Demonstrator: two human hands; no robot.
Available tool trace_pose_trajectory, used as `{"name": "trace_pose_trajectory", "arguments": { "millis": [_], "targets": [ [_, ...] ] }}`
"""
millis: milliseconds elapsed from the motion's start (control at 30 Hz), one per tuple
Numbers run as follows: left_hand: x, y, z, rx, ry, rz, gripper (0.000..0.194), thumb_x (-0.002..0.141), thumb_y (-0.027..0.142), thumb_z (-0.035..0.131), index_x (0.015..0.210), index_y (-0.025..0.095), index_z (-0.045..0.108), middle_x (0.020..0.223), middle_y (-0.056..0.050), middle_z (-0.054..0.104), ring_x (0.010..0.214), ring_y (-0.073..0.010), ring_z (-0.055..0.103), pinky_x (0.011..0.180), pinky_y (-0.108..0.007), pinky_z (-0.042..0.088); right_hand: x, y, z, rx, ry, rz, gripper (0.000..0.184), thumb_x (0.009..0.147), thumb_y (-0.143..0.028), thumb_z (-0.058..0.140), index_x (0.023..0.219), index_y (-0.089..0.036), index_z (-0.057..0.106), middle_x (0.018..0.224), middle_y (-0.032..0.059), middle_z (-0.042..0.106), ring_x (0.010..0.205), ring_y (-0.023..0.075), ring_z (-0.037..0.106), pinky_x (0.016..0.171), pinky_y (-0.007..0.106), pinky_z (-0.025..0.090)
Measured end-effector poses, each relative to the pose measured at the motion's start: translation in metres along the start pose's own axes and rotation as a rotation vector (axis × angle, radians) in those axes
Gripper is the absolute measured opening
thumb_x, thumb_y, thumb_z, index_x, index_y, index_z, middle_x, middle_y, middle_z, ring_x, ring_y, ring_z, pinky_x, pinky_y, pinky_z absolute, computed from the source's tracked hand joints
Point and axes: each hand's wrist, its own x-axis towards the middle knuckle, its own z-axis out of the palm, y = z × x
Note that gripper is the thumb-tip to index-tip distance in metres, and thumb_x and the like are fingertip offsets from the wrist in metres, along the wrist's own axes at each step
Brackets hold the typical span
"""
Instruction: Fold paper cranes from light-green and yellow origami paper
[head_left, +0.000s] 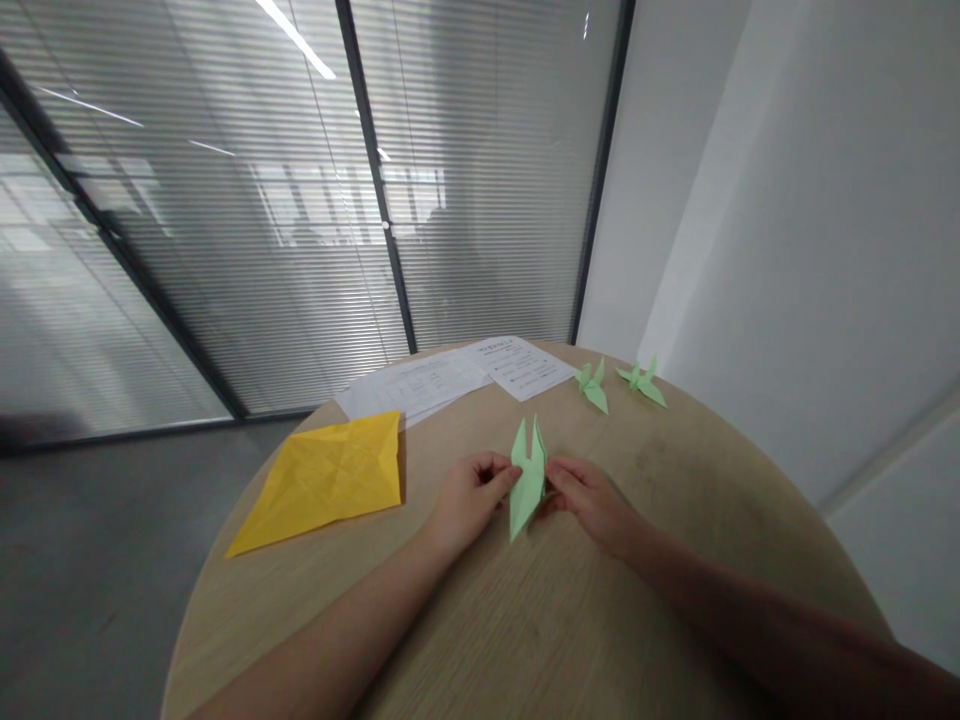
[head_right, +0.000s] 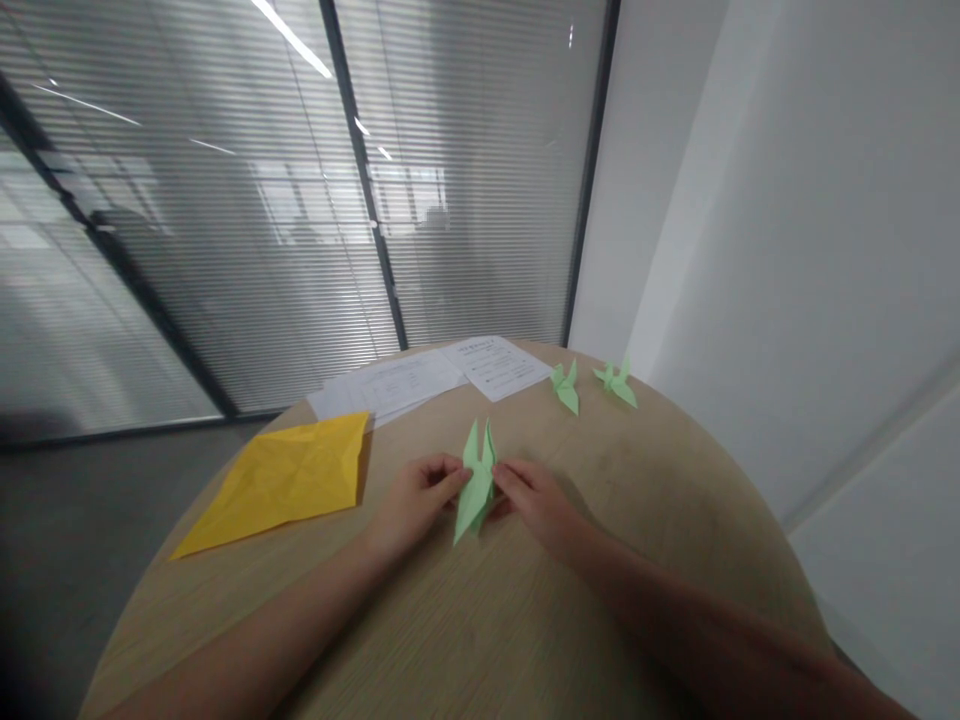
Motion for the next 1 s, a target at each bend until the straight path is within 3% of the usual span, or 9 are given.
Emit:
{"name": "trace_pose_trajectory", "arguments": {
  "millis": [133,300,433,633,800,1000],
  "targets": [
    [0.000,0.003,-0.001,-0.023,0.007,0.017,0.029,0.085,0.046,0.068,0.086,0.017,0.071,0.075,-0.002,0.068,0.067,-0.0163,0.061,0.065,-0.029,0.049,-0.002,-0.003,0.000,0.117,-0.070,-0.004,0.042,0.085,-0.058,0.074,0.089,-0.016,0.077,0.088,0.0084,0.075,0.078,0.0215,0.071,0.072,0.038,0.063],
    [-0.002,0.007,-0.001,0.081,0.098,0.118,0.020,0.083,0.039,0.071,0.082,0.019,0.068,0.074,-0.001,0.066,0.070,-0.0166,0.059,0.068,-0.029,0.046,-0.002,-0.006,0.001,-0.004,-0.077,0.000,0.031,0.084,-0.048,0.078,0.094,-0.019,0.078,0.088,0.0047,0.076,0.079,0.0189,0.071,0.075,0.034,0.061],
    [-0.005,0.007,0.003,0.077,0.034,0.128,0.021,0.086,0.038,0.067,0.079,0.018,0.069,0.071,-0.001,0.064,0.068,-0.0156,0.057,0.067,-0.028,0.045,0.001,-0.001,0.000,-0.080,-0.037,0.007,0.029,0.081,-0.047,0.081,0.092,-0.020,0.075,0.083,0.0024,0.074,0.075,0.0172,0.070,0.073,0.032,0.059],
    [-0.006,0.008,0.008,-0.191,-0.120,0.009,0.038,0.081,0.054,0.074,0.080,0.017,0.068,0.068,0.000,0.065,0.063,-0.0143,0.060,0.065,-0.028,0.051,0.006,0.007,-0.004,-0.145,0.113,-0.088,0.038,0.072,-0.044,0.088,0.085,-0.023,0.059,0.087,0.0018,0.071,0.081,0.0186,0.070,0.076,0.032,0.057],
    [-0.007,0.013,0.006,-0.275,-0.138,-0.039,0.047,0.086,0.064,0.067,0.081,0.017,0.068,0.073,-0.003,0.069,0.071,-0.0174,0.067,0.072,-0.031,0.057,0.006,0.001,-0.001,-0.077,0.076,-0.036,0.045,0.075,-0.047,0.086,0.099,-0.025,0.054,0.085,0.0004,0.073,0.080,0.0207,0.073,0.076,0.033,0.057],
    [-0.004,0.008,0.003,-0.291,-0.084,-0.016,0.048,0.075,0.053,0.083,0.100,0.014,0.071,0.083,-0.005,0.073,0.070,-0.0158,0.066,0.069,-0.030,0.055,0.002,-0.005,0.003,-0.002,0.064,-0.004,0.045,0.074,-0.045,0.088,0.106,-0.025,0.064,0.096,0.0052,0.079,0.090,0.0237,0.076,0.089,0.039,0.058]
  ]
}}
